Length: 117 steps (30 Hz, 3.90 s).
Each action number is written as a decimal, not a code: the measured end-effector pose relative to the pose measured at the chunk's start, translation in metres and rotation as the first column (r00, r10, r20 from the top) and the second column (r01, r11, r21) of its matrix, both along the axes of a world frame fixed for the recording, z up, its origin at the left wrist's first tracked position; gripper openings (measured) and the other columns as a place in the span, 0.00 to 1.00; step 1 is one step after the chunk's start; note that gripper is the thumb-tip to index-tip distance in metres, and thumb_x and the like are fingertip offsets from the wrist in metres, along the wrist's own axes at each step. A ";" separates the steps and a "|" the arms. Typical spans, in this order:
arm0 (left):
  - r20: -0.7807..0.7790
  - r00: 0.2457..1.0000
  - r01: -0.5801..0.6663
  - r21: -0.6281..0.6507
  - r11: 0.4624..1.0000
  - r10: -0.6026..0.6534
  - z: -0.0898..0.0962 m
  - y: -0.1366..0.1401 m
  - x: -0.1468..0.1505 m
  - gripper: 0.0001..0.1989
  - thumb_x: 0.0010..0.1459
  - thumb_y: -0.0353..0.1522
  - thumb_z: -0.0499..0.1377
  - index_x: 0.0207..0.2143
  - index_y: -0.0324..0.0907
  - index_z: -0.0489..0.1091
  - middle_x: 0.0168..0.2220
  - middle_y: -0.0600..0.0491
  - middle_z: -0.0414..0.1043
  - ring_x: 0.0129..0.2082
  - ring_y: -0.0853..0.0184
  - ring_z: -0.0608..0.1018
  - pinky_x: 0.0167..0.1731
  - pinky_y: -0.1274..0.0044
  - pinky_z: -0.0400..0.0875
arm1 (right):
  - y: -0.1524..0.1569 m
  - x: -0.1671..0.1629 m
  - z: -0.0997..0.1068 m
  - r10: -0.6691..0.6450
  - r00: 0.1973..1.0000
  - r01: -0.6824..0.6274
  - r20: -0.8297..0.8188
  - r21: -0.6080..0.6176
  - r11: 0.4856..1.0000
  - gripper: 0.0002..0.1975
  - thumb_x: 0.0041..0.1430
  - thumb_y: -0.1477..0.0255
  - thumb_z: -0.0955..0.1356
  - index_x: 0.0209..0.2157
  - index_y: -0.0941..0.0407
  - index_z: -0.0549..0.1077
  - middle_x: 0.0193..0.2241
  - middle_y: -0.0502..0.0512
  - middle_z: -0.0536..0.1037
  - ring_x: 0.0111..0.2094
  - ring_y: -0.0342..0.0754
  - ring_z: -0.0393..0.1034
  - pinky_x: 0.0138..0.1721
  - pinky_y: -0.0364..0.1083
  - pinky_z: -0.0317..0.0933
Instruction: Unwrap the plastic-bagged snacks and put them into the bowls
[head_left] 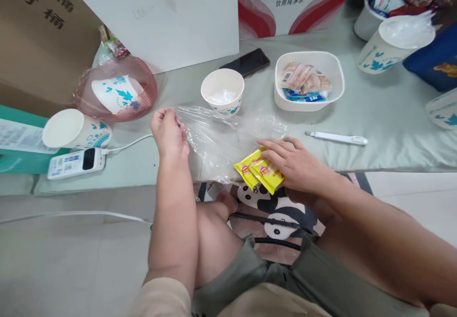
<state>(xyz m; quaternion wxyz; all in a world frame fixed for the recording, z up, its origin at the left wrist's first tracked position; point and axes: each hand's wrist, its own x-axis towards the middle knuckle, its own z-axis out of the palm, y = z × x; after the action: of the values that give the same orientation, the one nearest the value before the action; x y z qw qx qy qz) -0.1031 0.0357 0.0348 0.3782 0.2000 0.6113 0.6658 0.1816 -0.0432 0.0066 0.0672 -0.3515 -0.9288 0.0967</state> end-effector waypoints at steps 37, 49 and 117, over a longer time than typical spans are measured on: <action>-0.160 0.907 0.372 -0.132 0.919 -0.390 -0.006 0.004 -0.007 0.05 0.50 0.30 0.64 0.25 0.42 0.70 0.14 0.62 0.56 0.12 0.76 0.57 0.12 0.83 0.48 | 0.135 0.065 0.061 -0.709 0.703 0.701 0.061 0.112 0.705 0.31 0.60 0.56 0.67 0.61 0.57 0.70 0.59 0.74 0.71 0.58 0.70 0.63 0.54 0.67 0.54; -0.087 0.833 0.547 -0.023 0.837 -0.547 0.003 -0.007 0.006 0.08 0.48 0.32 0.66 0.26 0.44 0.68 0.13 0.63 0.52 0.11 0.76 0.55 0.13 0.81 0.45 | 0.137 0.063 0.047 -0.476 0.879 0.469 0.018 0.148 0.871 0.13 0.58 0.68 0.66 0.43 0.53 0.78 0.41 0.61 0.79 0.45 0.60 0.71 0.45 0.57 0.62; -0.037 0.705 0.694 -0.171 0.700 -0.708 -0.012 -0.018 0.050 0.18 0.54 0.48 0.63 0.32 0.42 0.73 0.18 0.55 0.72 0.07 0.77 0.61 0.08 0.81 0.46 | 0.026 0.032 -0.007 -0.853 0.198 0.160 -0.484 -0.842 0.515 0.15 0.55 0.58 0.72 0.40 0.53 0.75 0.25 0.49 0.79 0.22 0.43 0.71 0.26 0.44 0.67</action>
<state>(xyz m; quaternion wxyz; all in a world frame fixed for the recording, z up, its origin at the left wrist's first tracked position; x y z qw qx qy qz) -0.0530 0.0180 0.0233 0.5855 0.4228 0.5535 0.4149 0.2140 -0.0176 -0.0006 0.4473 -0.5541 -0.4540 0.5355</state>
